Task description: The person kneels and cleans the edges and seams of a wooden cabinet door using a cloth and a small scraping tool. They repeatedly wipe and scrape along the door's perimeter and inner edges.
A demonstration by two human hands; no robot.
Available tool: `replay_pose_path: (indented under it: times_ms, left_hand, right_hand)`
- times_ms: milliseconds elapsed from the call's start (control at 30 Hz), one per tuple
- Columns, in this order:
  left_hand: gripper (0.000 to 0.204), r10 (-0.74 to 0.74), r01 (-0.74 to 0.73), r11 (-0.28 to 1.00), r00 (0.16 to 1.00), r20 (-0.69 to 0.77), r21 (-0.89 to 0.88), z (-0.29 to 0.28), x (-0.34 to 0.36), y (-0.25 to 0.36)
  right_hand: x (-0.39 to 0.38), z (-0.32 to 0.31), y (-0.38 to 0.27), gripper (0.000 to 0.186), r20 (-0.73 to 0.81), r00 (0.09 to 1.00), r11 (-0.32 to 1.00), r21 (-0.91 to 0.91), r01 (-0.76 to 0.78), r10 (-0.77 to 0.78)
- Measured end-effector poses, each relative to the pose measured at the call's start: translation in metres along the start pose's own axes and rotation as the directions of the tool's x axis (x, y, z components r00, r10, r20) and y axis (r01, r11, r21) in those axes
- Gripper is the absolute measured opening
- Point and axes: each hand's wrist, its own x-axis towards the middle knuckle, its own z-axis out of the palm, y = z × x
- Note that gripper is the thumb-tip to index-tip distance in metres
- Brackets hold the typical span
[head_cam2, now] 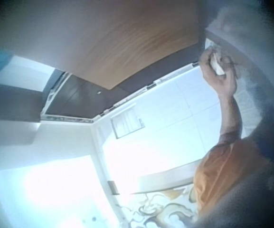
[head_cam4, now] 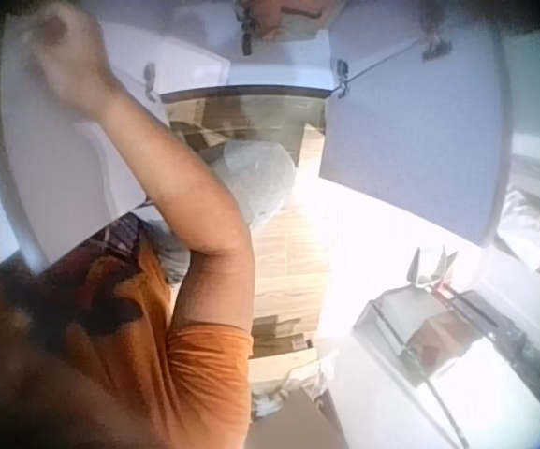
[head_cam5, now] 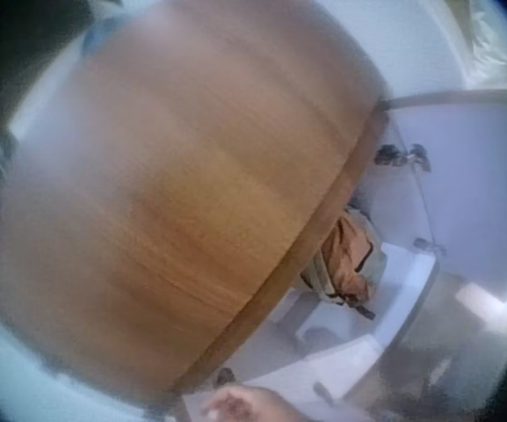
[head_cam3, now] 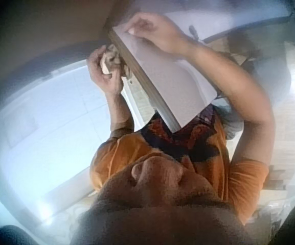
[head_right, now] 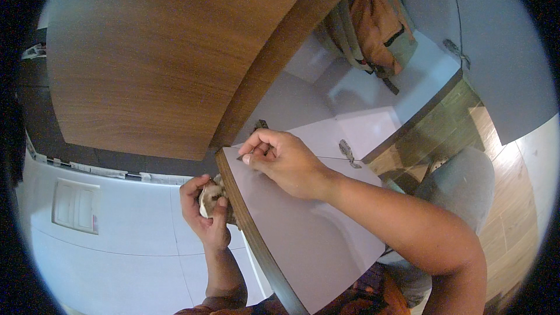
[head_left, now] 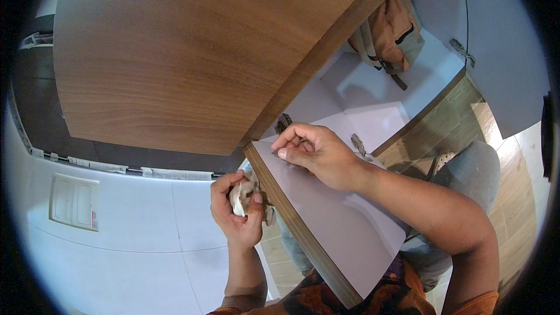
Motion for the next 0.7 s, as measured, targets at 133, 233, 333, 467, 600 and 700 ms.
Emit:
replay_pose_path:
  times_ms: [133, 233, 333, 467, 600, 700]
  left_hand:
    - [0.055, 0.2, -0.188, 0.978, 0.965, -0.17, 0.088, 0.006, 0.003, -0.015]
    - [0.05, 0.305, -0.292, 0.949, 0.762, -0.572, 0.119, 0.019, 0.006, -0.01]
    - [0.038, 0.194, -0.187, 0.981, 0.926, -0.323, 0.052, 0.022, 0.013, 0.008]
    - [0.038, 0.018, -0.098, 0.975, 0.93, -0.368, -0.201, 0.016, 0.012, 0.036]
    - [0.047, 0.352, -0.371, 0.906, 0.928, -0.122, -0.203, -0.028, 0.039, 0.048]
    - [0.043, 0.457, -0.453, 0.858, 0.888, -0.043, -0.243, -0.058, 0.033, 0.067]
  right_hand:
    - [0.003, 0.001, -0.002, 0.017, -0.017, 1.0, 1.0, 0.007, -0.015, 0.015]
    - [0.006, 0.001, 0.001, 0.021, -0.033, 0.999, 0.998, -0.061, -0.022, 0.02]
    - [0.003, -0.002, -0.009, 0.021, -0.09, 0.991, 0.993, -0.057, -0.099, 0.094]
    - [0.004, -0.008, -0.012, 0.019, -0.17, 0.982, 0.995, -0.047, -0.093, 0.084]
    - [-0.003, -0.024, -0.018, 0.018, -0.299, 0.954, 0.993, -0.096, -0.065, 0.033]
    - [0.003, -0.009, -0.012, 0.02, -0.293, 0.956, 0.995, -0.09, -0.051, 0.023]
